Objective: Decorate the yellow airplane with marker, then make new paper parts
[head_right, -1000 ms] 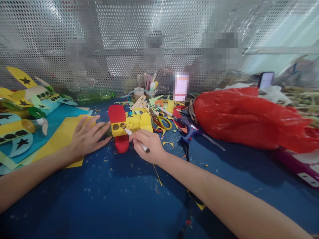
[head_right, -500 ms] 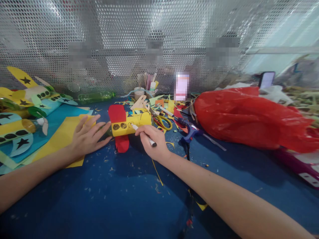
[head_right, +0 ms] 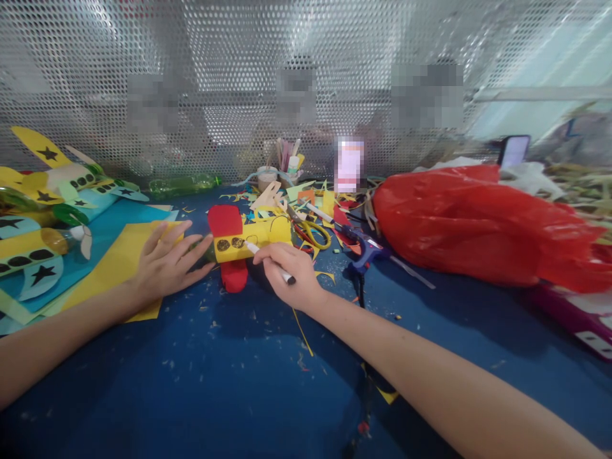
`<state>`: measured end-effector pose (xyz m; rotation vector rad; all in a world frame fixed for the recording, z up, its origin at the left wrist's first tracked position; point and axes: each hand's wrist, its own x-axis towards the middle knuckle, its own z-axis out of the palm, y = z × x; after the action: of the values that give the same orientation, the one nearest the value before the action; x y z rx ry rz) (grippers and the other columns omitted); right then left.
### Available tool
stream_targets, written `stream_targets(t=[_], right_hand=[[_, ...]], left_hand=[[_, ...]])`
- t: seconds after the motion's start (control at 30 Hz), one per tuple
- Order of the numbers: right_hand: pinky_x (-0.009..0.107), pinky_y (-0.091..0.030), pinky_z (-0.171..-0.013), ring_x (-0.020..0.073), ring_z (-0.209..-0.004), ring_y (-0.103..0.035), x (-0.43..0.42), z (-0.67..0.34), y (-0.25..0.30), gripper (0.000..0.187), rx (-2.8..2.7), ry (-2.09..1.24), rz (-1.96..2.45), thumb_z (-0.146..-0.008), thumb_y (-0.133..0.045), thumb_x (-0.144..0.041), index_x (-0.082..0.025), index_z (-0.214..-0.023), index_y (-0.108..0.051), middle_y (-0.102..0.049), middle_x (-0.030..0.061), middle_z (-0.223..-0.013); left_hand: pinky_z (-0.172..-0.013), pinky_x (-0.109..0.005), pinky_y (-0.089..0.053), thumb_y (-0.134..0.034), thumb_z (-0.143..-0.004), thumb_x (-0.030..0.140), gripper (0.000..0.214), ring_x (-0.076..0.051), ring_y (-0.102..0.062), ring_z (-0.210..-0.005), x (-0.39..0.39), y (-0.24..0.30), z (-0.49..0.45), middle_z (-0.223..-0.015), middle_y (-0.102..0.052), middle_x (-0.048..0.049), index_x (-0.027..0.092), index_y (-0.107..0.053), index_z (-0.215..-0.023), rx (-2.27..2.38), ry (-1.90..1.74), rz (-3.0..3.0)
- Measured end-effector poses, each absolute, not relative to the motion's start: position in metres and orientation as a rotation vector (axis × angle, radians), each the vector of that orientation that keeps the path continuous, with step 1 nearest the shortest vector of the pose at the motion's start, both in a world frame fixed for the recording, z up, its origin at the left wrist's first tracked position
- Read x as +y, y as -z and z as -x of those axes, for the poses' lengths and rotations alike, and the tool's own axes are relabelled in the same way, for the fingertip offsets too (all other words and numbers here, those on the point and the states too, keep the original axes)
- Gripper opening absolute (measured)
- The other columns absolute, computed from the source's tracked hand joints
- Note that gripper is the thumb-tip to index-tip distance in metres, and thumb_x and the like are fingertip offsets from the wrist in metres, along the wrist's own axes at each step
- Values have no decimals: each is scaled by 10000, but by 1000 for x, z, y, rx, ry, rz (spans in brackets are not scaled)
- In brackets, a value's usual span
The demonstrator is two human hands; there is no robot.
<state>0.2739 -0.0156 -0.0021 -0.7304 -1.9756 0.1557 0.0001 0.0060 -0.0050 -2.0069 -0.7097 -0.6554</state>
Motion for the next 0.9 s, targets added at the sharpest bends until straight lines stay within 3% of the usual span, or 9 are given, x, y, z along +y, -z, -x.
stream_targets(t=[0.3,0.7,0.9], right_hand=[[276,-479,-614,135,-609,-593,-16,-274,2,243,-1967,-165,754,-877,-426,-98,-213,-798,-625,-640,-2,-682],[257,-451,-563,119,-566,-564,-17,-273,1,241,-1975,-124,705,-863,-437,-66,-209,-818,-625,-625,-10,-665],[259,-459,-574,123,-588,-580,-16,-273,1,239,-1977,-136,702,-863,-440,-67,-210,-803,-622,-636,-5,-674]], left_hand=[[-1116,-420,-349,-586,-895,446,420,-256,-609,-1179,5,5,-2,-981,-729,-34,244,-598,-1263,-718,644,2000],[-1150,-424,-297,-605,-885,405,546,-268,-563,-1237,7,9,1,-1019,-712,-62,237,-495,-1393,-742,717,2097],[-1146,-406,-314,-606,-882,442,445,-253,-601,-1183,7,5,-1,-977,-725,-44,217,-598,-1266,-692,673,1999]])
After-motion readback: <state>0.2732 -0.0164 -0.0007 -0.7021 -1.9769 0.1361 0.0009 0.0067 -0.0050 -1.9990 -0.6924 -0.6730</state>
